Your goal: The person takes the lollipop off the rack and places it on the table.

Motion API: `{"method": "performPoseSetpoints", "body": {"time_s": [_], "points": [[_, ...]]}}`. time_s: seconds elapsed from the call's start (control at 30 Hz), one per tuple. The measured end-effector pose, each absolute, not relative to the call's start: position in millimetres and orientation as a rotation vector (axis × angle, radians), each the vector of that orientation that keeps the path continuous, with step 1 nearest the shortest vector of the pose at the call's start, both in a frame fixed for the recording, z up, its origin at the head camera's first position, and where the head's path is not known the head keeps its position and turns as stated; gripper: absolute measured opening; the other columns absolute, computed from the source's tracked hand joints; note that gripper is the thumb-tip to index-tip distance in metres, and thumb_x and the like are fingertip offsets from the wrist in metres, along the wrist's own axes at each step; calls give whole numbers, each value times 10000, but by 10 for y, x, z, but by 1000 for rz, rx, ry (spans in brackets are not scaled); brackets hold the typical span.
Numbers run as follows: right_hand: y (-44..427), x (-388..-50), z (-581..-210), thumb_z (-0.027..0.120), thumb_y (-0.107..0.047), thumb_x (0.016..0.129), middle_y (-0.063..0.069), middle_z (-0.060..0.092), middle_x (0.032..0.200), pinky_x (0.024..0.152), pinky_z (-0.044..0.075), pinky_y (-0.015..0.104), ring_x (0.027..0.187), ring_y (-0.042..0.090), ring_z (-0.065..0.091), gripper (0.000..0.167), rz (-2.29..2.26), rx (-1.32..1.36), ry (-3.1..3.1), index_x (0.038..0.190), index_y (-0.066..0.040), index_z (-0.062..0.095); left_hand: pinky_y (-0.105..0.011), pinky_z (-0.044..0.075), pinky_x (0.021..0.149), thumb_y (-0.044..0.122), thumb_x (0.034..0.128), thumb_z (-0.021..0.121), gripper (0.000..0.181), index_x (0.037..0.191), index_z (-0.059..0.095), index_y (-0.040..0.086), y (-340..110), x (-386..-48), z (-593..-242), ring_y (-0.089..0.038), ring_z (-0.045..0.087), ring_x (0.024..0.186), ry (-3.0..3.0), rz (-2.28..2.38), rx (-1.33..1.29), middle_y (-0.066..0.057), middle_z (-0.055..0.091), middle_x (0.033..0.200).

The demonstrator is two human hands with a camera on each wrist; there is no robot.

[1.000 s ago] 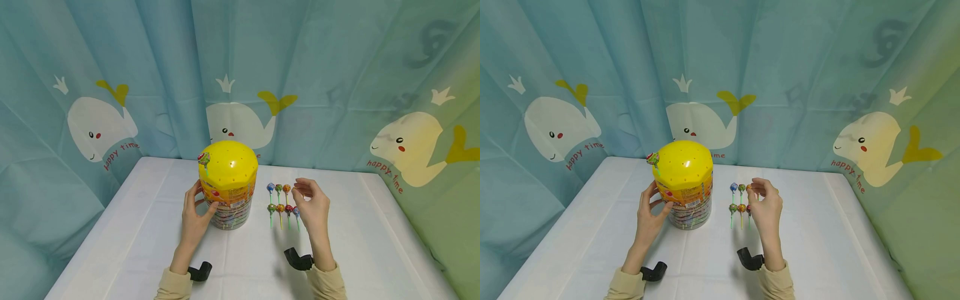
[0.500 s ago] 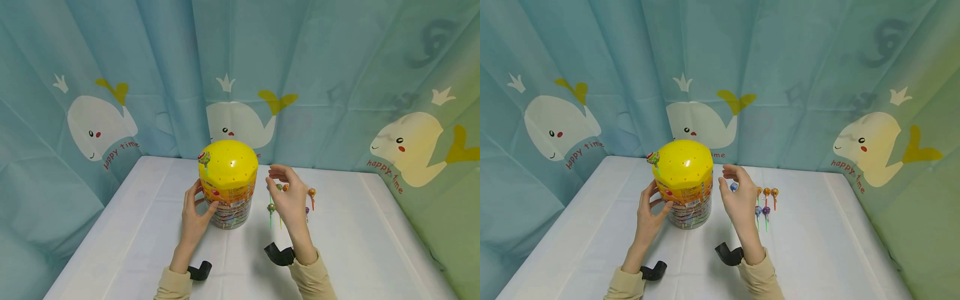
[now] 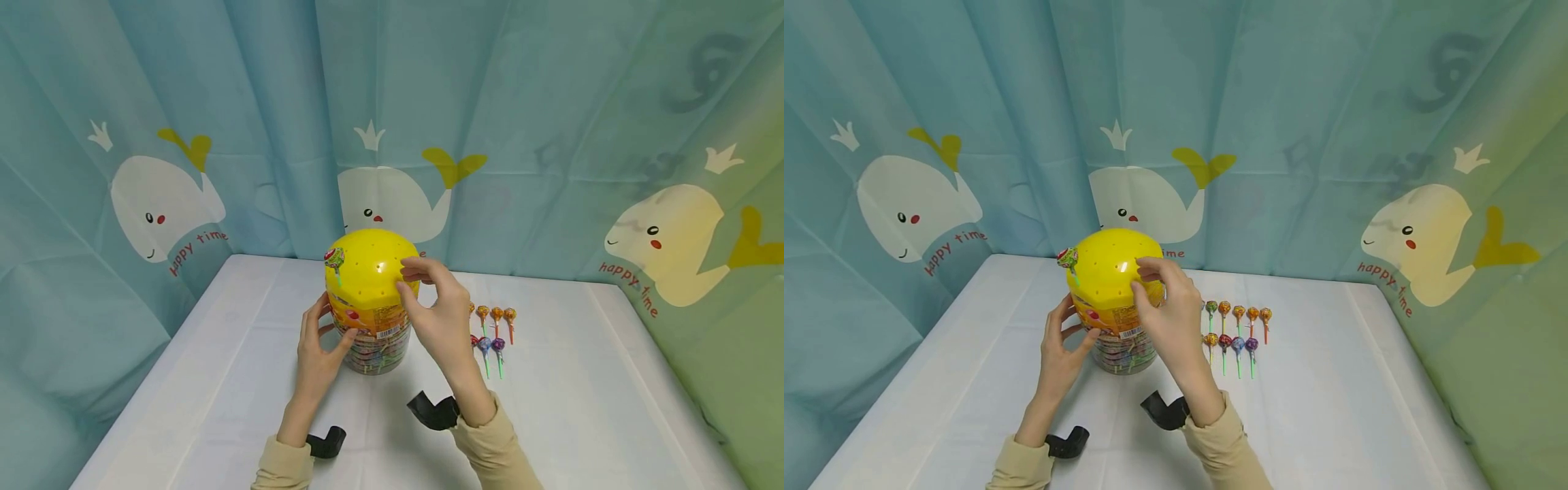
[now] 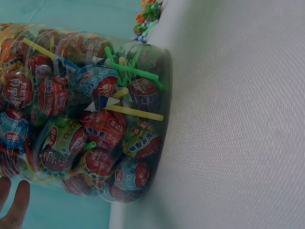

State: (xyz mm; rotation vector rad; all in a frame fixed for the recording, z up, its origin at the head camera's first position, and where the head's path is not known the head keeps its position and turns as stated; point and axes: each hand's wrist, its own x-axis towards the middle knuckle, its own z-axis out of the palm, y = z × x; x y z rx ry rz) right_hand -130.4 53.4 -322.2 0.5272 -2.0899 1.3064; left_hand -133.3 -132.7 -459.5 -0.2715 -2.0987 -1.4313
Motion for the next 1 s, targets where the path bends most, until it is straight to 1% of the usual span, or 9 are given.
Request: {"method": "performPoseSetpoints", "body": {"time_s": [0.07,0.17,0.33,0.5,0.73,0.87,1.0], "points": [[473,-1304,-3192,722,-42,829,86,703,971,864,522,368,924,195,652,293,1302,558,-2092,1113,-53,651,-215,476,952,27,790,741,813,1487,336,133,-1331,-1334,-4596,-187,452,1258,-2101,-1435,-273,-132,457,1378],[379,-1309,-3144,713,-54,840,82,699,968,864,530,351,912,184,655,287,1297,596,-2096,1119,-55,645,-149,449,962,62,807,737,802,1492,333,168,-1333,-1328,-4584,-195,453,1266,-2105,-1446,-266,-125,456,1378],[229,-1323,-3081,703,-60,848,86,698,968,883,539,335,909,180,659,307,1311,655,-2094,1146,-53,629,-115,431,967,100,820,740,788,1491,334,181,-1330,-1315,-4561,-220,458,1270,-2120,-1456,-245,-129,452,1379],[96,-1352,-3051,705,-59,843,94,700,979,898,553,319,934,188,663,341,1330,682,-2107,1172,-44,616,-169,461,976,98,824,739,788,1492,330,185,-1331,-1315,-4563,-216,458,1278,-2137,-1442,-234,-115,448,1388],[-31,-1392,-3054,706,-59,838,79,710,967,851,567,301,904,179,671,357,1319,657,-2130,1181,-59,611,-330,515,962,92,817,743,786,1487,340,174,-1323,-1303,-4555,-205,470,1258,-2136,-1426,-232,-122,465,1367],[-83,-1397,-3050,707,-63,836,68,716,962,819,561,308,887,179,670,366,1286,652,-2141,1189,-64,609,-384,526,940,62,810,746,787,1483,345,142,-1329,-1312,-4557,-215,474,1257,-2118,-1408,-256,-143,468,1358],[-130,-1402,-3055,702,-55,835,60,720,936,833,523,328,868,183,663,363,1248,648,-2138,1186,-68,611,-420,533,913,15,797,746,787,1472,350,93,-1336,-1325,-4563,-206,473,1249,-2091,-1390,-286,-164,471,1349]]}}
